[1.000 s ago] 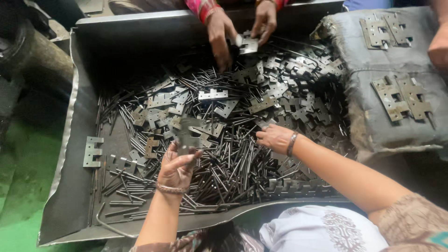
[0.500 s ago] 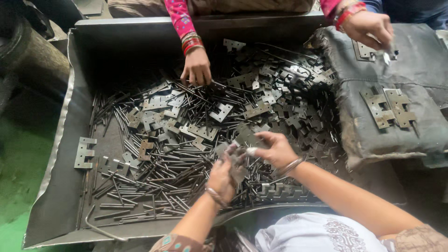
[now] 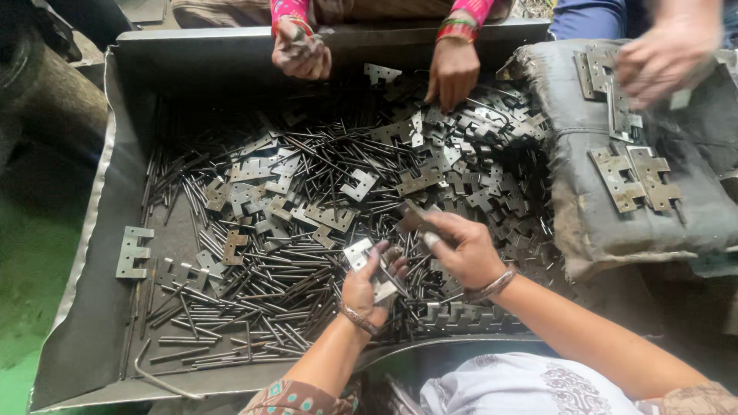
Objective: The person sorts metal hinges and pins from a large bin, picking them up and placing them on a workstation.
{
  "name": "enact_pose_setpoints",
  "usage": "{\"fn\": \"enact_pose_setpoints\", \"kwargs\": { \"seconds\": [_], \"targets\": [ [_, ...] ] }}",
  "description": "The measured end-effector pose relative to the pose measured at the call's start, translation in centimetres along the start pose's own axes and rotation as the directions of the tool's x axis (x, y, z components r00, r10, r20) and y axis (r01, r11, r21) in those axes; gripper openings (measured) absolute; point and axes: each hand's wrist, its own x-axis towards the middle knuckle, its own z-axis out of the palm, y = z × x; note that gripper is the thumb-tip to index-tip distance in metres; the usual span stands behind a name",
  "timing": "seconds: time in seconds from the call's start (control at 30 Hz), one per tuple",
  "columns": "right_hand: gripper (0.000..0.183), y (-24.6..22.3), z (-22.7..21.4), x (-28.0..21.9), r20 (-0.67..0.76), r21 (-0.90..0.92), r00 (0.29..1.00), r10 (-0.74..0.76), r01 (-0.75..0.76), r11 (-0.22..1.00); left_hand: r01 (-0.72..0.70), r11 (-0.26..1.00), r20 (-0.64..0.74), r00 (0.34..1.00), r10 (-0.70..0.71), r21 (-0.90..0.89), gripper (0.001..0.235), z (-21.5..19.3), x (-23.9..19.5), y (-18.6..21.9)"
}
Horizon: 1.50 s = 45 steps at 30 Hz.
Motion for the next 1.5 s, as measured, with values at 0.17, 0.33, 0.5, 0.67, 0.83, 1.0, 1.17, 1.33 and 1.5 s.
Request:
{"fn": "enact_pose_setpoints", "kwargs": {
  "seconds": [0.17,0.33,0.5,0.67,0.83,1.0,1.17,1.33,1.5],
  "targets": [
    [0.051,-2.0,2.5,-1.4,0.186,-0.317,0.948,-0.258,0.307,0.897,-0.077,0.996,0.110,0.990,0.082,-0.053,0.044,1.5,-0.1,-1.5],
    [0.059,-1.3,2.3,-1.2,0.468,-0.190,0.845,-0.258,0.381,0.905,-0.037,0.993,0.127,0.992,0.023,0.110,0.046,1.6,-0.1,-3.1],
    [0.052,2.4,-2.3,-0.2,0.185,0.277,0.921,0.343,-0.384,0.881,-0.405,0.275,0.378,0.914,0.149,0.872,0.061,-0.8,4.5,1.0],
    [0.048,3.6,-4.9,-0.2,0.229,0.728,0.821,0.523,-0.501,0.468,0.101,-0.740,0.264,0.895,0.359,0.665,0.061,-2.9,9.5,8.0],
    [0.040,3.3,-6.3,-1.1,0.268,0.774,0.807,0.526,-0.505,0.381,0.118,-0.849,0.325,0.890,0.321,0.515,0.050,-3.2,10.0,7.8],
    [0.044,3.0,-8.9,-0.4,0.190,0.794,0.849,0.493,-0.428,0.432,0.105,-0.847,0.216,0.944,0.251,0.522,0.049,-1.1,7.8,5.3],
    [0.047,1.4,-13.7,0.5,-0.243,0.732,0.917,0.317,-0.041,0.680,-0.021,-0.833,0.216,0.969,0.118,0.554,0.033,-0.8,2.6,4.0],
    [0.050,2.1,-19.3,0.0,-0.657,0.324,0.747,0.105,0.154,0.933,-0.136,-0.829,0.352,0.933,0.077,0.542,0.031,-2.3,0.4,2.0],
    [0.053,8.7,-30.6,-0.9,-0.792,-0.424,0.508,-0.339,-0.059,0.904,0.063,-0.857,0.240,0.947,0.213,0.511,0.036,-1.9,-0.5,4.6]
  ]
}}
